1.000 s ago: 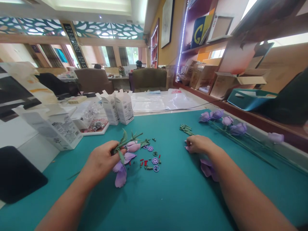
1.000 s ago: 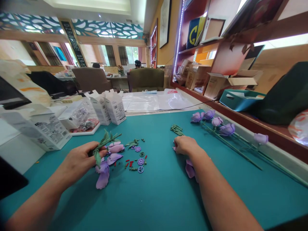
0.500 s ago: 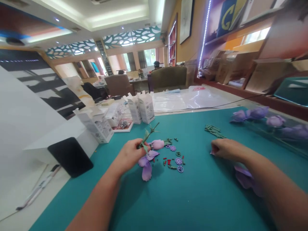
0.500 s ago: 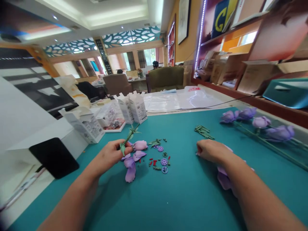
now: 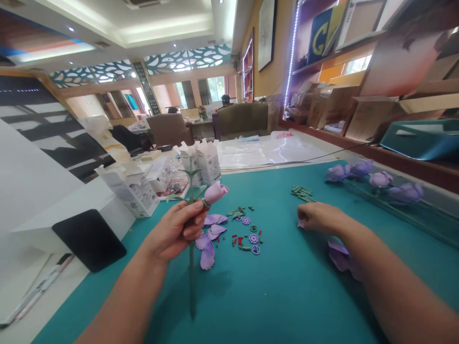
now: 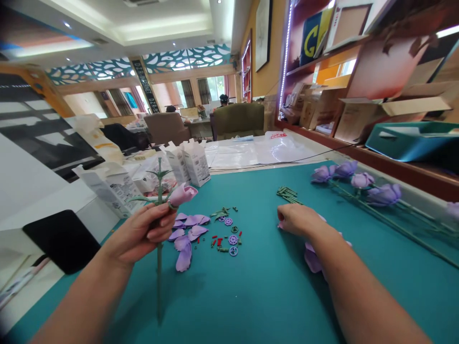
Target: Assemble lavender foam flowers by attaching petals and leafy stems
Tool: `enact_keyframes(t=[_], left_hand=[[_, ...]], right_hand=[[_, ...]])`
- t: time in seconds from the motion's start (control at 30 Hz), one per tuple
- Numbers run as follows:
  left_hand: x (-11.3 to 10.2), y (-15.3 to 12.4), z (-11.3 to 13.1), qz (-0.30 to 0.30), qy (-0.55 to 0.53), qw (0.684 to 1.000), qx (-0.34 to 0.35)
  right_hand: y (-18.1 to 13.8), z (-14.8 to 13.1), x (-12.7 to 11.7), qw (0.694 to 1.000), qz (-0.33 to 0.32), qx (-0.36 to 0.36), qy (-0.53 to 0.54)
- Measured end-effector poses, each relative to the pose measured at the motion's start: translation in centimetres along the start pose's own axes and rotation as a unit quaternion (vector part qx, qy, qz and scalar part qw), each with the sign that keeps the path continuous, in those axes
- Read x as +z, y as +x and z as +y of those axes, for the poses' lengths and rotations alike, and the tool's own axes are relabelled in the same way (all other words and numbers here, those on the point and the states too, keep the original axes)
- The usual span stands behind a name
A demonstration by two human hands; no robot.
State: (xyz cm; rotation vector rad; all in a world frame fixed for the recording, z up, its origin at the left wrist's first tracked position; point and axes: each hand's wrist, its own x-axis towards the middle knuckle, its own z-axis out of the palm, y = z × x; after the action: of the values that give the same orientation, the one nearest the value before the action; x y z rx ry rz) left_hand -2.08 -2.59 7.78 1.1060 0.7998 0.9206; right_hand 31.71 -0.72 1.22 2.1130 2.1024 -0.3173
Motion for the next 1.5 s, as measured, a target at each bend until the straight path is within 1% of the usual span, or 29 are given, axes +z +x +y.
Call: enact_keyframes(t=[0.1,0.23,0.33,0.4,0.5,0.6,0.67,0.73,0.83,0.87,0.93,1.0,1.07,1.17,1.37,1.5], left_hand=[[1.0,0.1,-0.7,-0.016,-0.115,0.993,-0.015],[1.9,0.6,-2.4,-0.019,-0.23,0.971,-0.067],[1.9,1.1,-3.7,-0.022,-0.279,0.956,-0.087],[1.7,1.3,-4.4,-0.022,-0.3,0.949,-0.092],[1.3,1.4,-5.2,-0.017,-0.323,0.942,-0.094],[0.9,1.6,-5.6,-0.011,-0.329,0.939,-0.094],[0.7,1.7,-5.7,-0.01,-0.324,0.941,-0.093],[0.7,1.7,-5.7,-0.012,-0.314,0.945,-0.089],[0.7,1.6,-5.8,-0.016,-0.301,0.95,-0.084],[0.8,1.6,-5.9,-0.017,-0.299,0.951,-0.082],[0.9,1.6,-6.0,-0.018,-0.295,0.952,-0.077],[0.9,1.6,-6.2,-0.02,-0.291,0.954,-0.067],[1.0,1.6,-6.4,-0.028,-0.29,0.955,-0.059],[1.1,1.6,-6.5,-0.043,-0.293,0.954,-0.047],[1.3,1.3,-6.2,-0.05,-0.269,0.961,-0.035],[1.4,1.2,-6.1,-0.054,-0.263,0.963,-0.032]], right_hand=[[0.0,0.3,0.5,1.0,-0.003,-0.012,-0.019],[0.5,0.4,1.1,1.0,-0.012,-0.009,-0.022],[0.9,0.2,1.3,1.0,-0.003,-0.007,-0.026],[1.1,0.0,1.3,0.999,0.014,-0.013,-0.027],[1.1,-0.7,1.3,0.997,0.06,-0.056,0.016],[0.7,-2.4,0.8,0.984,0.1,-0.108,0.104],[0.0,-3.8,0.0,0.971,0.109,-0.135,0.165],[-0.8,-5.4,-1.2,0.954,0.106,-0.181,0.214],[-2.3,-7.7,-3.7,0.92,0.096,-0.278,0.259],[-2.7,-8.4,-4.5,0.911,0.102,-0.301,0.263],[-3.5,-9.5,-5.7,0.894,0.135,-0.332,0.268],[-4.1,-10.3,-6.3,0.879,0.18,-0.348,0.271],[-4.4,-10.9,-6.2,0.862,0.221,-0.361,0.277],[-4.6,-11.2,-5.6,0.846,0.252,-0.382,0.273],[-5.3,-11.1,-5.4,0.847,0.297,-0.373,0.235],[-5.8,-11.5,-5.4,0.843,0.324,-0.381,0.198]])
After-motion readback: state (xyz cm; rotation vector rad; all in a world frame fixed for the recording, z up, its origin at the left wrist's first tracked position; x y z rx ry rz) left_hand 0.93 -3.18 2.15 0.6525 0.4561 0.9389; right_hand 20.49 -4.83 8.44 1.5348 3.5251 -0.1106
